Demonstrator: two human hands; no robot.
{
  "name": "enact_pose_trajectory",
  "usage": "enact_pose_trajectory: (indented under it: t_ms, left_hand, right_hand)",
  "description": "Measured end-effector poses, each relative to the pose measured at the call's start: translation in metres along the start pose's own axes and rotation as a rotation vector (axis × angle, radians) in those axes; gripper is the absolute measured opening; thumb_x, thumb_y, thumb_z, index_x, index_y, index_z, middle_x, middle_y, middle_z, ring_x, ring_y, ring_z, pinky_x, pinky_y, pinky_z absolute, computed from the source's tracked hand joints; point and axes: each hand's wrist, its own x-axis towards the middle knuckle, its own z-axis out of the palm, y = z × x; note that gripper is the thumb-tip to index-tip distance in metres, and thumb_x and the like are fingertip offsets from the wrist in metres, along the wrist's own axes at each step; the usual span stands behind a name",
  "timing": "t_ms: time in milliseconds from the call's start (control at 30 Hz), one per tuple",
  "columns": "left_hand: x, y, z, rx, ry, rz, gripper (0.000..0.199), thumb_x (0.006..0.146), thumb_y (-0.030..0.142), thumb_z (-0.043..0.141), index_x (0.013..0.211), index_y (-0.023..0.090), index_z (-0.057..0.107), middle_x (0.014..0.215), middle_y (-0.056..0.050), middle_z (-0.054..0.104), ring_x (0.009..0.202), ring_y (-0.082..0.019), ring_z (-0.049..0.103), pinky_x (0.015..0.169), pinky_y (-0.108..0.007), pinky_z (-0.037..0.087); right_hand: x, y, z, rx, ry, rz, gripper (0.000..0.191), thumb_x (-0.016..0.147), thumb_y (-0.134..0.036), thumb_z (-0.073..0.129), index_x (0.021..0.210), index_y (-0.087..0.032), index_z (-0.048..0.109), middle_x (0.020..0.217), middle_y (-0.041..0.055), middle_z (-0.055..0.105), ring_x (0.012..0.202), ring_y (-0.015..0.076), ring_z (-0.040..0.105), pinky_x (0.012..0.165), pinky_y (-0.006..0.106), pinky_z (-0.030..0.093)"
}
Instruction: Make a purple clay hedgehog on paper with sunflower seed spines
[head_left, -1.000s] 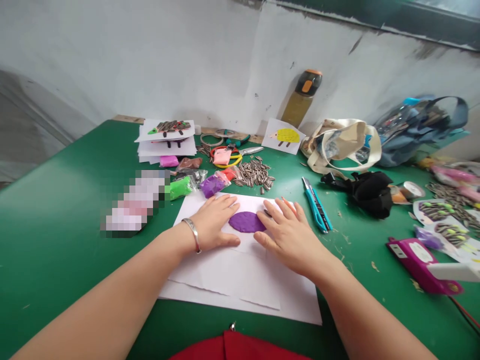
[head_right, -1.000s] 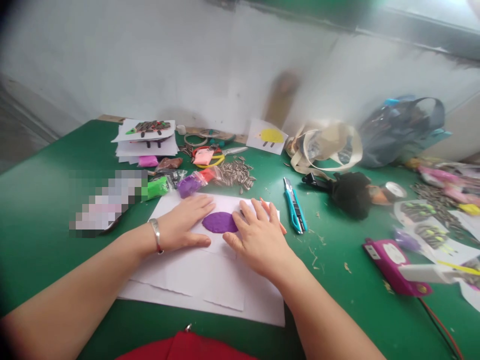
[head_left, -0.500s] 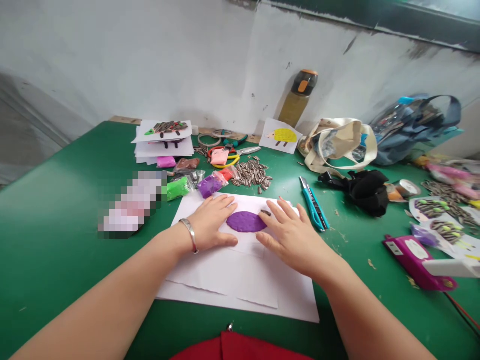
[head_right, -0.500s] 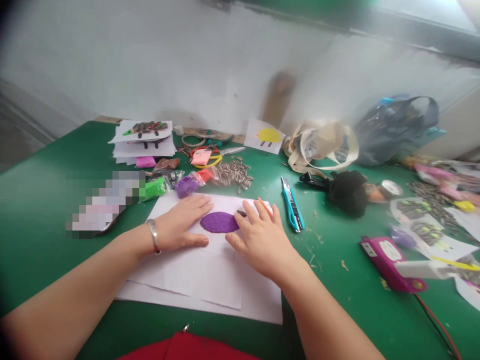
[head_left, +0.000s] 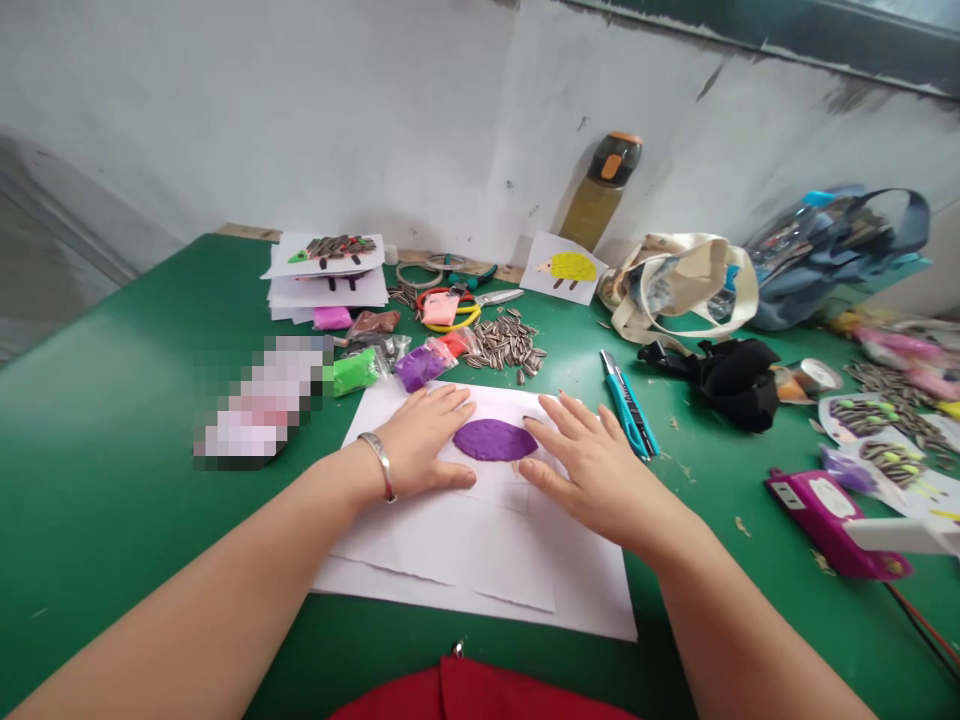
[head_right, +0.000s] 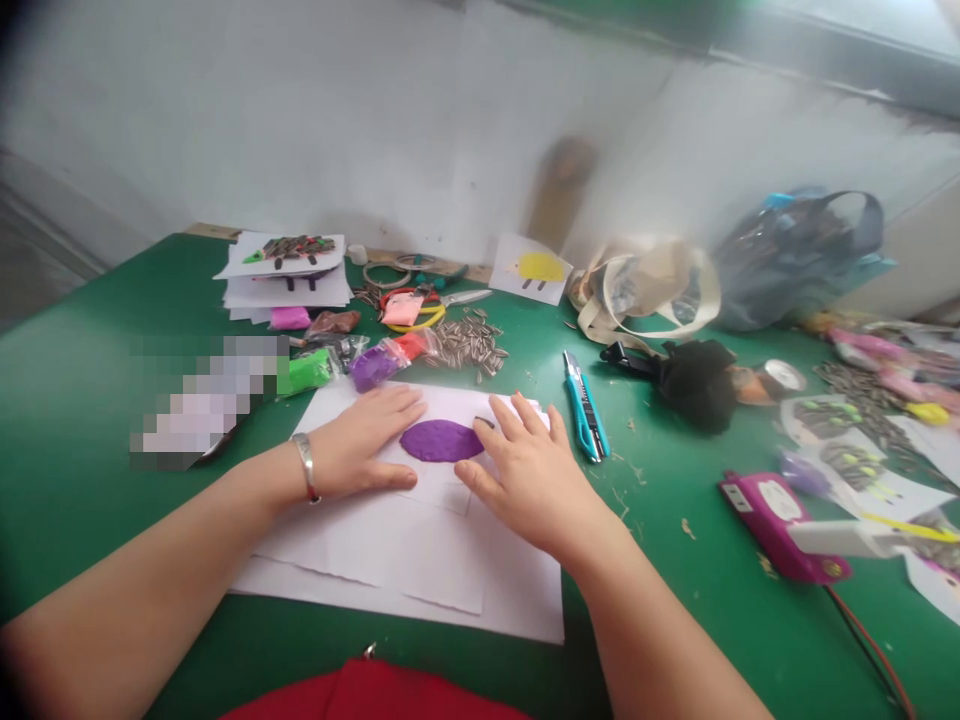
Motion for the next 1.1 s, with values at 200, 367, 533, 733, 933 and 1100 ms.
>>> enact_pose_trajectory:
  t_ms: [200,367,533,733,933,1100]
  left_hand:
    - [0.0,-0.001,0.002,-0.022,0.016,0.012,0.086,0.077,0.06,0.065,0.145,0.013,0.039,0.156,-0.019,0.032,0.144,-0.037,0.027,0.118,-0.052,0.019]
    - [0.0,-0.003,0.003,-0.015,0.029,0.026,0.085,0.078,0.061,0.064,0.144,0.015,0.039,0.156,-0.019,0.032,0.144,-0.036,0.027,0.118,-0.052,0.019]
    - [0.0,-0.001,0.001,-0.013,-0.005,0.004,0.086,0.078,0.059,0.065,0.145,0.012,0.039,0.157,-0.02,0.03,0.145,-0.036,0.025,0.118,-0.051,0.018]
    - [0.001,-0.003,0.003,-0.018,0.008,0.002,0.086,0.077,0.06,0.065,0.145,0.015,0.039,0.157,-0.018,0.03,0.146,-0.036,0.024,0.118,-0.051,0.019]
    - [0.0,-0.002,0.001,-0.028,0.001,0.0,0.087,0.077,0.06,0.065,0.145,0.013,0.039,0.157,-0.019,0.03,0.146,-0.037,0.024,0.118,-0.054,0.019]
    - [0.001,-0.002,0.002,-0.048,0.018,0.023,0.084,0.078,0.059,0.065,0.144,0.013,0.04,0.156,-0.02,0.031,0.145,-0.038,0.026,0.117,-0.055,0.02]
  right_hand:
    - [-0.004,0.0,-0.003,-0.016,-0.022,-0.015,0.055,0.096,-0.058,0.035,0.137,-0.027,0.055,0.156,0.007,0.037,0.147,0.0369,0.021,0.113,0.066,0.021]
    - [-0.01,0.001,-0.005,-0.033,-0.031,-0.082,0.051,0.093,-0.057,0.045,0.132,-0.028,0.059,0.155,0.0057,0.039,0.146,0.0398,0.019,0.114,0.067,0.019]
    - [-0.012,0.001,-0.007,-0.056,-0.034,-0.102,0.048,0.089,-0.053,0.054,0.129,-0.027,0.061,0.155,0.0065,0.038,0.147,0.0404,0.017,0.114,0.067,0.016]
    - [-0.014,0.002,-0.01,-0.061,-0.046,-0.099,0.047,0.09,-0.054,0.052,0.127,-0.028,0.063,0.157,0.0067,0.034,0.148,0.0405,0.014,0.113,0.069,0.014]
    - [-0.015,0.001,-0.01,-0.052,-0.035,-0.105,0.044,0.09,-0.054,0.053,0.124,-0.029,0.065,0.157,0.0061,0.035,0.148,0.0406,0.014,0.114,0.069,0.015]
    - [-0.016,-0.003,-0.009,-0.046,-0.015,-0.17,0.042,0.087,-0.055,0.057,0.122,-0.032,0.065,0.154,0.0051,0.039,0.147,0.0393,0.019,0.116,0.066,0.013]
